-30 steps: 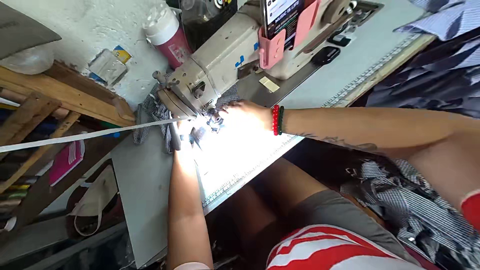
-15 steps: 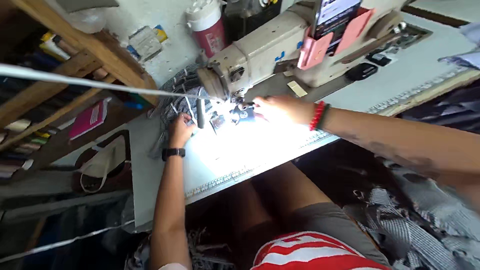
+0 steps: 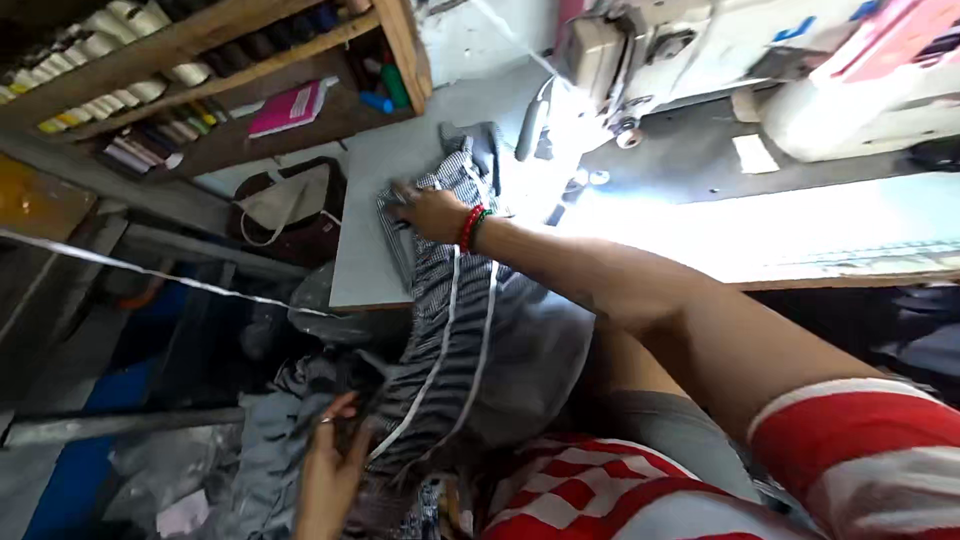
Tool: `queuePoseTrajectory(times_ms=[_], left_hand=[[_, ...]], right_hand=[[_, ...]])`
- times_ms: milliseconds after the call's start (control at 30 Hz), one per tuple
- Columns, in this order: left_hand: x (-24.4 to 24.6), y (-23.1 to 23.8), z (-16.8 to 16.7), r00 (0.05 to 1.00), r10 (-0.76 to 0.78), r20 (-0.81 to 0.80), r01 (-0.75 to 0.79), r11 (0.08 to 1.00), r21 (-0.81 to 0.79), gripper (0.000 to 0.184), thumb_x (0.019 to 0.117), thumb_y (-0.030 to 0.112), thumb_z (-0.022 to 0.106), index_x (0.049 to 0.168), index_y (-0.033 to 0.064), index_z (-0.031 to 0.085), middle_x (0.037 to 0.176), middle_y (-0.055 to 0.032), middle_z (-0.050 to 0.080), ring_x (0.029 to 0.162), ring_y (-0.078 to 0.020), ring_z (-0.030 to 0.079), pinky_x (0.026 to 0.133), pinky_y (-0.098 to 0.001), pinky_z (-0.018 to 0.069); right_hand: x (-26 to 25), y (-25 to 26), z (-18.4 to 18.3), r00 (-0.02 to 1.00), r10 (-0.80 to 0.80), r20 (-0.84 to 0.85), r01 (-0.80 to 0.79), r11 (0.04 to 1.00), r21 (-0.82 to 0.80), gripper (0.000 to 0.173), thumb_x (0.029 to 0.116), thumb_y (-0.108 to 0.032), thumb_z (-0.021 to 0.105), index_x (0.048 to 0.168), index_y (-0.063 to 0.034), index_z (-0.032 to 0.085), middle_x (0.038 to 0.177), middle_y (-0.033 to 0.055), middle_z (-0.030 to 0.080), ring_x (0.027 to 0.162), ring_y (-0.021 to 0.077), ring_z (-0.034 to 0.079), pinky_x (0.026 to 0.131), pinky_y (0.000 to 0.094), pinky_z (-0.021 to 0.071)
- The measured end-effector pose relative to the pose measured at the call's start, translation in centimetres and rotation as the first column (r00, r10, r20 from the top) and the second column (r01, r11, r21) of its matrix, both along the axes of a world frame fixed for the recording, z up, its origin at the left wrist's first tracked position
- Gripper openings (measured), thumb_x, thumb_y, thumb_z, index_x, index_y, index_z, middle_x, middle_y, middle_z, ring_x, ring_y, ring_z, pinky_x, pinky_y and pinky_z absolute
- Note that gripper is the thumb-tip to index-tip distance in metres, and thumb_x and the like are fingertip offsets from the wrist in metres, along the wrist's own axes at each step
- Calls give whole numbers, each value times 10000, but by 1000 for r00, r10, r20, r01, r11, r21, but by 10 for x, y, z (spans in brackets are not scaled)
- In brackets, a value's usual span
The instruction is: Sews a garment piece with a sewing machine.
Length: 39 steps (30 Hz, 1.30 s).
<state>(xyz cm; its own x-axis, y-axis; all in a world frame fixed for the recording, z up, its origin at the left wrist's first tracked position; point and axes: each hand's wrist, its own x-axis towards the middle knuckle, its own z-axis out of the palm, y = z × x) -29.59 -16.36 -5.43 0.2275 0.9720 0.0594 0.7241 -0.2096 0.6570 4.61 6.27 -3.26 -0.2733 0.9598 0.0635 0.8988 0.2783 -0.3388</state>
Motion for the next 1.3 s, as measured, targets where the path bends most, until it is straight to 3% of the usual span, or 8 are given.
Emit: queuePoseTrajectory(times_ms=[167, 300, 400, 467, 700, 833, 1067, 1300], left_hand=[[-95, -36, -13, 930, 252, -267, -287, 953, -101, 240, 989, 141, 634, 1124, -43, 706, 944, -204, 726, 861, -321, 710, 822, -566, 564], [-148, -74, 60, 750, 609, -259, -519, 784, 340, 344, 1027, 175, 592, 1191, -125, 632, 1078, -311, 682, 971, -370, 692, 893, -539, 548], [-193, -124, 109, 658, 672, -340, -565, 739, 367, 448, 1037, 281, 587, 1234, -121, 610, 1126, -313, 666, 957, -328, 689, 870, -492, 564], [-198, -158, 131, 649, 591, -479, -569, 795, 211, 413, 1030, 263, 583, 1206, -106, 638, 1085, -291, 686, 923, -325, 698, 847, -507, 575], [-136, -202, 20, 868, 136, -478, -453, 609, -651, 271, 994, 217, 651, 1119, -12, 725, 965, -195, 733, 813, -315, 709, 774, -544, 587], [-98, -190, -60, 969, -26, -246, -215, 407, -888, 385, 997, 323, 661, 1280, 65, 693, 1065, -150, 749, 763, -247, 742, 723, -444, 631], [-41, -78, -51, 950, -179, -255, -24, 775, -632, 328, 1022, 254, 610, 1283, 71, 688, 1067, -140, 757, 921, -299, 747, 842, -561, 601], [131, 33, -114, 832, -544, -110, 454, 781, -428, 548, 1009, 380, 629, 1473, 99, 551, 1476, -155, 568, 1370, -297, 547, 1162, -518, 426]], right_hand=[[17, 8, -16, 985, -115, -130, 100, 988, -122, 401, 974, -54, 598, 1360, 40, 542, 1338, 352, 542, 1122, 537, 620, 899, 706, 504], [-18, -11, 36, 808, 42, -588, -118, 989, -92, 284, 1102, -240, 460, 1237, -33, 601, 882, 88, 594, 687, 163, 555, 648, 360, 504], [-73, -37, 75, 652, 321, -687, -389, 919, 61, 298, 1026, -190, 625, 1315, -119, 632, 1024, -2, 680, 775, 18, 607, 692, 207, 522], [-109, -50, 75, 680, 561, -473, -525, 822, 219, 321, 963, -118, 666, 1283, -96, 683, 1207, 99, 679, 1093, 159, 641, 966, 344, 524], [-172, -80, -88, 816, 577, -42, -576, 817, 17, 302, 941, 2, 636, 1192, -127, 744, 1321, 222, 615, 1110, 446, 648, 877, 665, 536], [-150, -108, -152, 907, 420, 35, -370, 833, -411, 478, 970, 3, 585, 1408, -180, 643, 1532, 229, 493, 1276, 499, 566, 1004, 712, 457], [-49, -185, -69, 858, 270, -436, -305, 952, -11, 197, 1009, -216, 642, 1034, -43, 733, 939, 106, 720, 885, 245, 703, 810, 481, 581], [130, -175, -29, 692, -570, -443, 659, 750, 63, 291, 971, -159, 635, 1176, 40, 689, 1083, 251, 702, 1041, 388, 685, 920, 576, 535]])
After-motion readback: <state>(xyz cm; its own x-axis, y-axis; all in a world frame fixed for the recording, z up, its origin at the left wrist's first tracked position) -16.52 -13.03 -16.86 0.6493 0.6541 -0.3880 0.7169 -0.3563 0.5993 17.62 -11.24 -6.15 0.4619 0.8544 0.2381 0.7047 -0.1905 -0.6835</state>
